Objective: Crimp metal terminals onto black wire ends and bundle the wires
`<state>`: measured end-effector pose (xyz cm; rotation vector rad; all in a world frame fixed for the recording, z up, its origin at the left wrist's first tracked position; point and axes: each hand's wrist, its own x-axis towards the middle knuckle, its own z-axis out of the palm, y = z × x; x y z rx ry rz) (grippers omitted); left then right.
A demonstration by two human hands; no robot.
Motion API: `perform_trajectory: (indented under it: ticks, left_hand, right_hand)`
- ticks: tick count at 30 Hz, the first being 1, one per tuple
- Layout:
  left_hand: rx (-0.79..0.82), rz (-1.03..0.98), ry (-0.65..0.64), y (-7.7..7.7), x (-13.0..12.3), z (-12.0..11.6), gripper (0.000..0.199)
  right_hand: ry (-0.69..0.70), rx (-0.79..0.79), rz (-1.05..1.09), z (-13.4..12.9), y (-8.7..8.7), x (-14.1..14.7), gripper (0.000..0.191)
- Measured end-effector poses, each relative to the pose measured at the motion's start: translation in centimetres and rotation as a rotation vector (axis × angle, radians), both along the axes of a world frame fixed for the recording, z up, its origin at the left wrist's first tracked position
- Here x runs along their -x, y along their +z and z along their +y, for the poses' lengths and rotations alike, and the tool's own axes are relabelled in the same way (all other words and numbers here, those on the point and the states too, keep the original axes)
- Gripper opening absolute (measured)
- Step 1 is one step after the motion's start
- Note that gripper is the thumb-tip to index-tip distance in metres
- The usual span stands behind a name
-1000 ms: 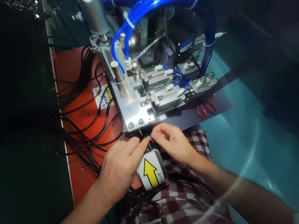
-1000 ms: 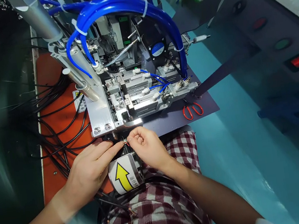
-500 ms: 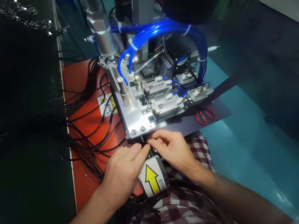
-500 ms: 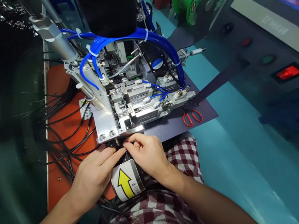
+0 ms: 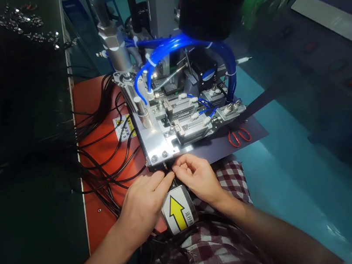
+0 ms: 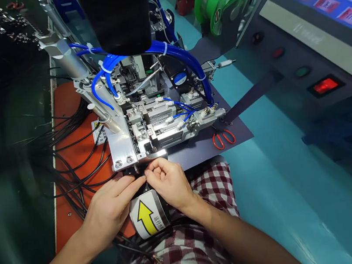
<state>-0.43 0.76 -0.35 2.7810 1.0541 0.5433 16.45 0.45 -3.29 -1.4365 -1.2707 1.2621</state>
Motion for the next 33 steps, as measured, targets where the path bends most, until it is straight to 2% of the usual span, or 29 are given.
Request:
perform_trajectory:
  ticks: [4, 8, 13, 19, 25, 30, 33]
  left_hand:
    - [-0.001, -0.015, -0.001, 0.0, 0.1, -0.1, 0.028]
    - [0.03, 0.0, 0.007, 0.1, 0.1, -0.1, 0.028]
    - [0.013, 0.024, 0.013, 0.0, 0.1, 0.0, 0.027]
    - [0.007, 0.011, 0.007, 0.0, 0.1, 0.0, 0.027]
    - [0.008, 0.016, 0.013, 0.1, 0.2, 0.0, 0.027]
    - [0.01, 0.035, 0.03, 0.0, 0.2, 0.0, 0.027]
    - [-0.006, 0.046, 0.032, 0.1, 0.1, -0.1, 0.027]
  right_hand:
    - [-0.042, -0.017, 0.057, -0.1, -0.1, -0.5, 0.011]
    - [-0.099, 0.042, 0.05, -0.1, 0.0, -0.8, 0.015]
    - [0.0, 0.104, -0.079, 0.2, 0.1, -0.3, 0.023]
    - [-0.078, 0.127, 0.123, 0.2, -0.2, 0.5, 0.018]
    - [-0.145, 0.062, 0.137, -0.4, -0.2, 0.3, 0.016]
    - [-0.137, 0.136, 0.203, -0.4, -0.2, -0.1, 0.018]
    - [-0.138, 0.24, 0.268, -0.1, -0.1, -0.2, 0.018]
